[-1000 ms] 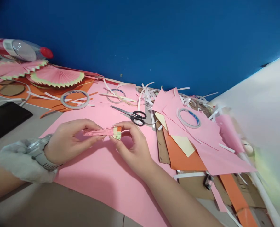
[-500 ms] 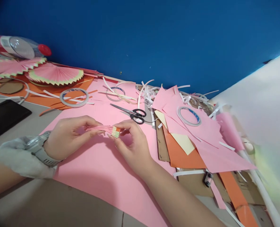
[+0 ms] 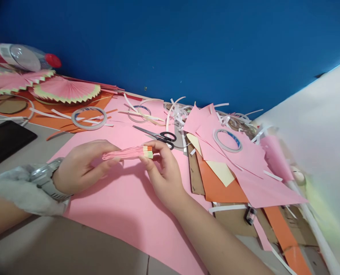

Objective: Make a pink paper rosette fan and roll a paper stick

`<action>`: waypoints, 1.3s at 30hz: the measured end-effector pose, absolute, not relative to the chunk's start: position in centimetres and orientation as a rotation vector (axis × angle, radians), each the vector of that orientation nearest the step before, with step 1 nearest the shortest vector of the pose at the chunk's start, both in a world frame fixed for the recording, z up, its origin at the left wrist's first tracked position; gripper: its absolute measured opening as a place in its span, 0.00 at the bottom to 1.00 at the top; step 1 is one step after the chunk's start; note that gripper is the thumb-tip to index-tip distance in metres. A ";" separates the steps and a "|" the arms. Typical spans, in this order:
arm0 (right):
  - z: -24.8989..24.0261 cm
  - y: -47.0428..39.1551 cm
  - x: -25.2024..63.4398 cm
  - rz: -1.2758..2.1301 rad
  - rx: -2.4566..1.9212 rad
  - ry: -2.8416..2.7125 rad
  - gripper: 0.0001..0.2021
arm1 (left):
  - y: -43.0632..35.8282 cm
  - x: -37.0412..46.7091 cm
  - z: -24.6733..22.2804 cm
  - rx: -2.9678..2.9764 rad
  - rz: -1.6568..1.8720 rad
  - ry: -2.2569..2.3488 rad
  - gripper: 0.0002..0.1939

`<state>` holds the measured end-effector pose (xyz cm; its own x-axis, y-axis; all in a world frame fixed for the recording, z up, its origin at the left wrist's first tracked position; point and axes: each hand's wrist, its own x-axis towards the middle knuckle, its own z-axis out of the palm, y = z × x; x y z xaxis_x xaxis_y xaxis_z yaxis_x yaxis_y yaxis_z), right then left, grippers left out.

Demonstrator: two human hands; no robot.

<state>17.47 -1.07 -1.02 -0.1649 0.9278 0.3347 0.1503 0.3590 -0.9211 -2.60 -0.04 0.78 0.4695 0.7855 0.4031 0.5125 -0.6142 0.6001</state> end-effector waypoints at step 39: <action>0.1 -2.5 16.6 0.449 -1.154 -2.242 0.03 | 0.1 -2.4 0.8 2.372 0.909 0.886 0.06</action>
